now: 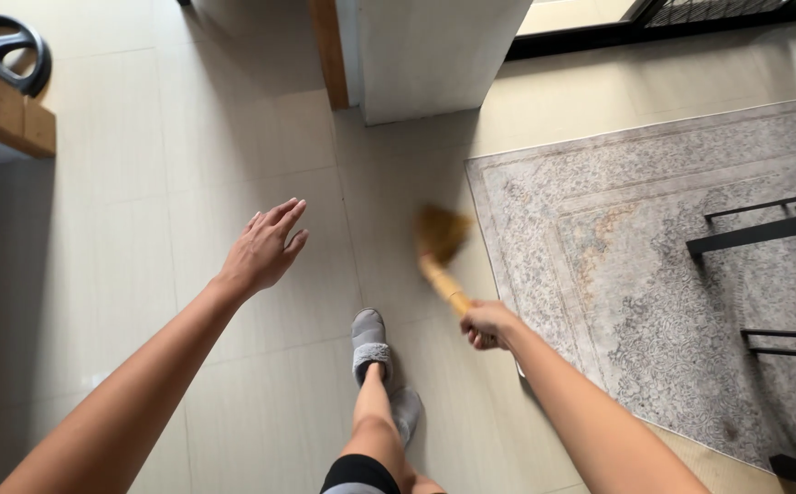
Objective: Sweep the floor of the house using a hand broom.
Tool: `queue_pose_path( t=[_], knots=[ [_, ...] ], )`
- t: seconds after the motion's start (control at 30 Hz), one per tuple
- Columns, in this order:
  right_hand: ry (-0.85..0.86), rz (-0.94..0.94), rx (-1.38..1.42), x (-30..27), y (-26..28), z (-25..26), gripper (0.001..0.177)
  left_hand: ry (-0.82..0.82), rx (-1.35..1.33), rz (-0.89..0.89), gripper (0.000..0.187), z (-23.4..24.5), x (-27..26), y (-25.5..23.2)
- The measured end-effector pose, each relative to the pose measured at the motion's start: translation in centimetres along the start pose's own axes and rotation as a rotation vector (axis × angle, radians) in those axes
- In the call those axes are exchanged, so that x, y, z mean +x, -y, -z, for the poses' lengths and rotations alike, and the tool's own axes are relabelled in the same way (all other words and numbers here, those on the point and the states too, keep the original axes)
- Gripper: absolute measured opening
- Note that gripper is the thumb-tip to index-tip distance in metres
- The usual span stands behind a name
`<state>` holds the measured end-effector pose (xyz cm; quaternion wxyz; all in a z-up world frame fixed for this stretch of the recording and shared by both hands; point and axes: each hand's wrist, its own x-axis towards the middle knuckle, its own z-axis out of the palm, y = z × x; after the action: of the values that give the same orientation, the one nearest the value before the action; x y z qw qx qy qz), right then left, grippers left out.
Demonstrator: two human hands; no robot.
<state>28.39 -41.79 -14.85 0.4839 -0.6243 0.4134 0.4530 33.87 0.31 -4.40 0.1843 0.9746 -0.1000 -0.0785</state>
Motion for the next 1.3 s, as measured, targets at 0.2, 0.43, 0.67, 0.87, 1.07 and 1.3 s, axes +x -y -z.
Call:
queue_pose_path(
  t=[0.2,0.43,0.67,0.87,1.07,1.3],
  knots=[
    [0.219,0.08,-0.019,-1.2,6.4,5.3,0.078,0.047,-0.018,-0.01,0.059,0.3,7.9,0.7],
    [-0.081,0.176,0.091,-3.7,16.1,6.3,0.077,0.062,-0.079,-0.072,0.057,3.1,19.1,0.1],
    [-0.155,0.082,-0.059,3.9,21.6,1.8,0.062,0.08,-0.074,-0.135,0.054,3.9,24.5,0.8],
    [0.095,-0.016,-0.205,2.3,21.9,7.2,0.077,0.124,-0.085,-0.13,0.051,4.1,27.8,1.9],
    [-0.008,0.155,-0.185,1.6,23.1,14.3,0.084,0.147,-0.089,-0.168,0.05,4.8,32.7,-1.6],
    [-0.42,0.221,-0.175,3.4,29.1,16.9,0.082,0.168,-0.091,-0.124,0.05,2.6,36.4,-8.0]
  ],
)
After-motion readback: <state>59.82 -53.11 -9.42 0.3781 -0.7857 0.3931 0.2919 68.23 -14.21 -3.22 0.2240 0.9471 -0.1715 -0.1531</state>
